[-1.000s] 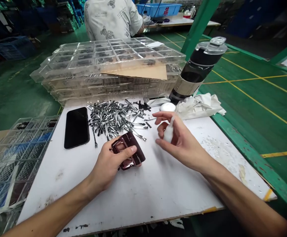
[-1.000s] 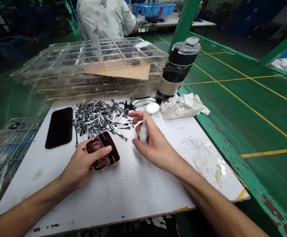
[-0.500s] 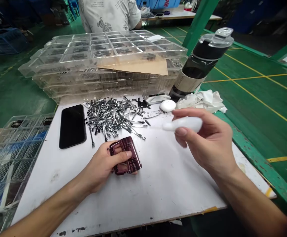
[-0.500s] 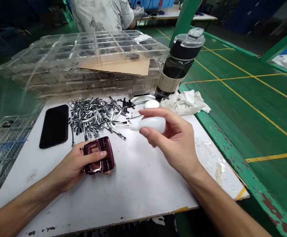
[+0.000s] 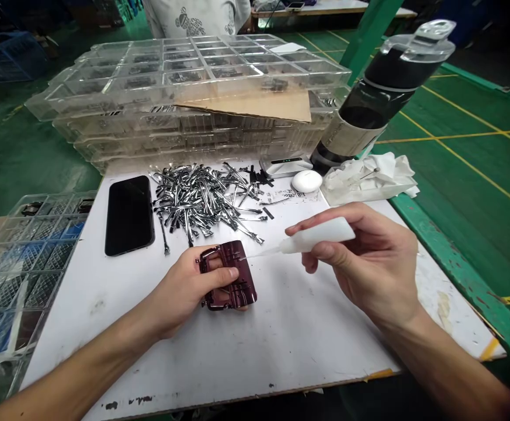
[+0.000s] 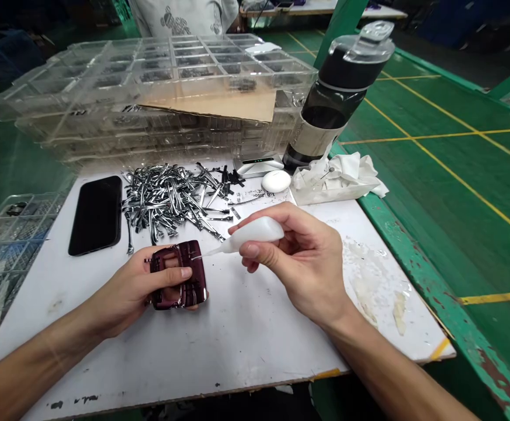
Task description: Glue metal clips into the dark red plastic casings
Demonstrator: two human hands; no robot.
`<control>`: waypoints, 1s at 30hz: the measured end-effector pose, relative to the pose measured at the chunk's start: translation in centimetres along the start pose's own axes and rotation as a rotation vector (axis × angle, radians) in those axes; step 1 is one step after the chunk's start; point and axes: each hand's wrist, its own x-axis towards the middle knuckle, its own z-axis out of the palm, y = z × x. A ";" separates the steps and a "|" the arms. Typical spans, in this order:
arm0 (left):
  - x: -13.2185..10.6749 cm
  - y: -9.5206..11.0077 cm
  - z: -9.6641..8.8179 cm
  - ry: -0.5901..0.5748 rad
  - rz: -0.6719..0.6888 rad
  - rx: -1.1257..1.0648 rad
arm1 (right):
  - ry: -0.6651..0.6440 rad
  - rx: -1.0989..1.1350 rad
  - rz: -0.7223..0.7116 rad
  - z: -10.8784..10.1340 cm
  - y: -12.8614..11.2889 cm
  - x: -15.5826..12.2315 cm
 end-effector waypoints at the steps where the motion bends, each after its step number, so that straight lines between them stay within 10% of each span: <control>1: 0.0 0.0 0.0 0.002 0.002 0.004 | -0.007 0.001 0.009 0.0 0.0 0.1; 30: 0.0 0.1 -0.2 -0.030 -0.023 0.030 | -0.054 -0.015 0.012 -0.1 0.5 0.2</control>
